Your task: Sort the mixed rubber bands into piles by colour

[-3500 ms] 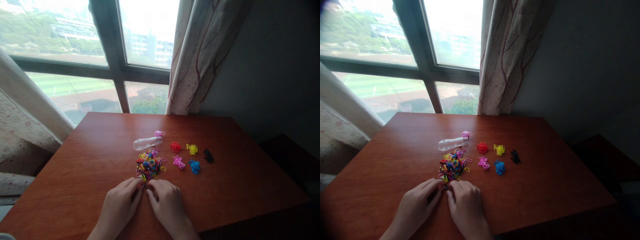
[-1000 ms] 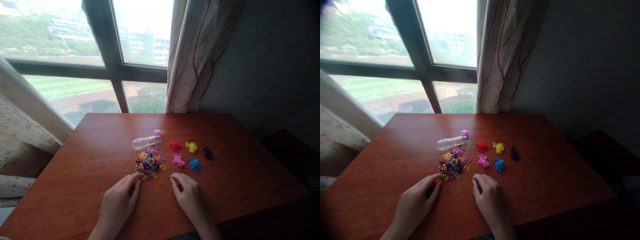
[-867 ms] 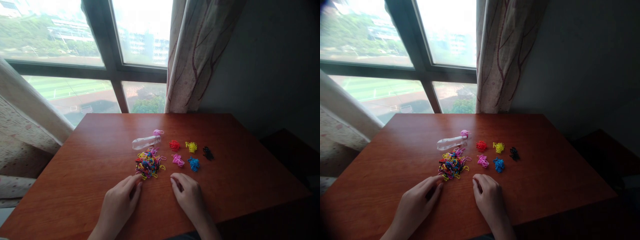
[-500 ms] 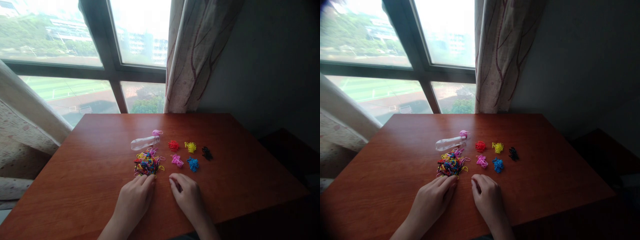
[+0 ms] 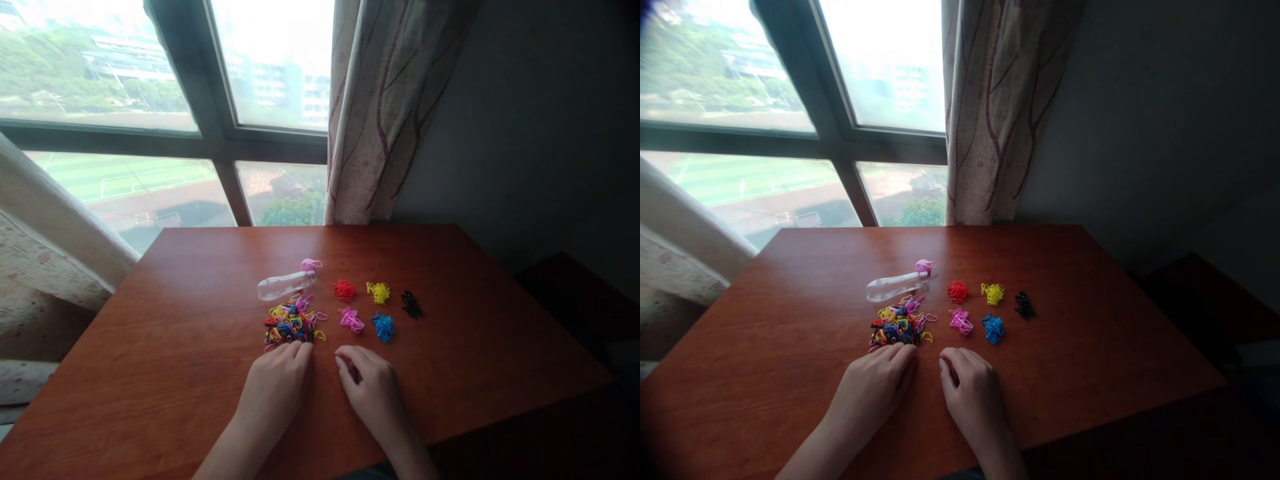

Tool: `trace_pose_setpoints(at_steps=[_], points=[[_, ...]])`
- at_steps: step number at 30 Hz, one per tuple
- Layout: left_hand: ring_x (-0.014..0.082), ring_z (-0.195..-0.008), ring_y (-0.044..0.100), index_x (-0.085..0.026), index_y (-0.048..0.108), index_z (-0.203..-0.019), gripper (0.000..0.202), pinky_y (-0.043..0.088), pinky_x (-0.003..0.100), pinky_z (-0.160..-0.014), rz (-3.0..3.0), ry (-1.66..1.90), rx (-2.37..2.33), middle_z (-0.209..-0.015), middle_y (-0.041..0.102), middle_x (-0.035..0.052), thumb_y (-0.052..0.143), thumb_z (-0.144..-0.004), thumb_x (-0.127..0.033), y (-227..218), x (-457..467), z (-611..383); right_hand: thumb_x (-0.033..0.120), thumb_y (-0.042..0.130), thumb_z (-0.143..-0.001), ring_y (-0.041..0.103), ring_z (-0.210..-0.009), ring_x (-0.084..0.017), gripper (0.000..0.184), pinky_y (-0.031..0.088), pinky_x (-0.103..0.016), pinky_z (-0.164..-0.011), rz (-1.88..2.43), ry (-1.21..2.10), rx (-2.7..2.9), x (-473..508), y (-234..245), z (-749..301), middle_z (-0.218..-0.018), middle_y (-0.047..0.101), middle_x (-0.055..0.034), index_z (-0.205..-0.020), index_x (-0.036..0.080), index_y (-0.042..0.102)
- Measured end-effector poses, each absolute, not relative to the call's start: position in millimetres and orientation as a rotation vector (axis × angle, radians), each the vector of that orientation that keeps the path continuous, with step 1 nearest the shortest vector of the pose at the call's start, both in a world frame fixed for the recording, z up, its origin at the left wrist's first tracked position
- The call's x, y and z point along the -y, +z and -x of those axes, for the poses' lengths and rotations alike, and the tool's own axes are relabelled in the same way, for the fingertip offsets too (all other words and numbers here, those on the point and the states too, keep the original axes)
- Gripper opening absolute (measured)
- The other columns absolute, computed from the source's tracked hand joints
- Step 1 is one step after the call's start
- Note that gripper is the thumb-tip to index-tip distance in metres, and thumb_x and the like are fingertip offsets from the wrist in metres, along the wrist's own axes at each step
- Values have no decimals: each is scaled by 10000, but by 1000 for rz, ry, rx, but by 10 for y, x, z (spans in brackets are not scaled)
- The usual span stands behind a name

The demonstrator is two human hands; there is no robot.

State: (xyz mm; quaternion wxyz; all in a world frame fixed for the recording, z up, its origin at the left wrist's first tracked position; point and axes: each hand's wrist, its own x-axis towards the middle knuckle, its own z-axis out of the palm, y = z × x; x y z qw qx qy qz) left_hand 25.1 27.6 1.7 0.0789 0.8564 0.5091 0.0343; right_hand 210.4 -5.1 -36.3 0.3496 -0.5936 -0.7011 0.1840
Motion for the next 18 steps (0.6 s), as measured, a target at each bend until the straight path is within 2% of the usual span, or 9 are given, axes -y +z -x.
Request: trace_pose_setpoints(at_steps=[6, 9, 13, 18], points=[[202, -770, 691, -218, 633, -899, 173, 429, 280, -615, -2508, 282, -1469, -850, 724, 11, 470, -953, -198, 74, -353, -262, 179, 508, -938, 627, -708, -165, 148, 414, -259, -677, 1531, 461, 1819, 55, -334, -2100, -802, 679, 1, -933, 231, 646], [172, -732, 679, -223, 647, -895, 145, 414, 254, -606, -2399, 352, -1432, -851, 730, 4, 506, -915, -198, 205, -523, -377, 180, 508, -935, 631, -715, -170, 147, 417, -260, -671, 1532, 470, 1819, 51, -336, -2100, -797, 677, -3, -928, 229, 647], [175, -752, 671, -235, 682, -890, 148, 423, 251, -628, -2368, 321, -1324, -808, 727, 8, 540, -865, -204, 380, -906, -737, 177, 506, -931, 645, -735, -175, 156, 439, -260, -685, 1517, 484, 1801, 43, -368, -2104, -822, 690, -17, -923, 222, 655], [196, -838, 676, -255, 704, -974, 168, 489, 295, -728, -2361, 261, -1256, -896, 728, 27, 557, -893, -260, 363, -1364, -1323, 170, 511, -926, 663, -748, -178, 158, 470, -262, -707, 1492, 462, 1778, 40, -401, -2105, -843, 705, -25, -928, 215, 662]])
